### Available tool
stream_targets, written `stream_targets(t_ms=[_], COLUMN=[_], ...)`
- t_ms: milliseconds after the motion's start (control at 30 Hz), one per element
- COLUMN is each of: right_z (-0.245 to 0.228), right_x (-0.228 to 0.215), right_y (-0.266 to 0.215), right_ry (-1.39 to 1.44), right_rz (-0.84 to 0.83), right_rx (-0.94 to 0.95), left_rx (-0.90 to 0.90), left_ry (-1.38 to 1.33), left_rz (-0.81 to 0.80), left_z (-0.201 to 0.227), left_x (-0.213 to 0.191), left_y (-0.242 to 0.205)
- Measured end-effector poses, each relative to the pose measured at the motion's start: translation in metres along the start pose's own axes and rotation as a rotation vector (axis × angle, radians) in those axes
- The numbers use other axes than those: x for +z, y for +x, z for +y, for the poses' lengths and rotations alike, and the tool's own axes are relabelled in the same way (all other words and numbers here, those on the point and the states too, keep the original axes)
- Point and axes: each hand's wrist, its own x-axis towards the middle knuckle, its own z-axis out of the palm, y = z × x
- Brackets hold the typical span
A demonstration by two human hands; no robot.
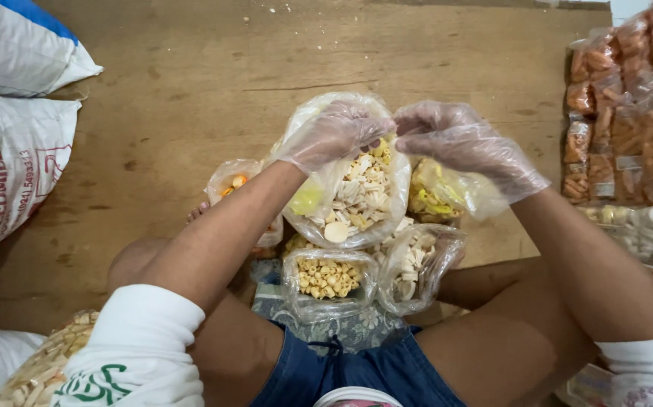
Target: The person sits on the floor and sorts various snack pieces from a large central bag into smaller clear plastic bags. They use gloved hands to pick and separate different snack types, including white, yellow, and orange pieces, placing them into separate bags.
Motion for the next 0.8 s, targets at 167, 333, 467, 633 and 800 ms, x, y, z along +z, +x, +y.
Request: stream_targets(t_ms=[167,333,467,633,800], right_z=[-0.002,0.02,0.032,0.068,0.048], right_x=[0.011,-0.019,-0.052,-0.066,-0.042], right_y=[0.002,0.004,-0.007,-0.006,-0.006], right_ry=[0.095,-0.16,-0.41,-0.676,-0.75], right_rz=[0.047,-0.009,-0.104,-0.352,-0.453], right_rx=[0.103,0.25,0.471,0.639,0.587], left_rx=[-0.12,0.022,0.102,0.333,0.637], left_ry=[-0.083,0.292,0.812,0.616,0.341], left_rz=[0.08,0.01,0.011,-0.145,-0.349], left_z=[-0.003,-0.022,-0.106,-0.149,-0.191], left_x=[0.003,-0.004,-0.048,-0.07,-0.087], left_y=[0.0,0.024,0.068,0.069,0.068])
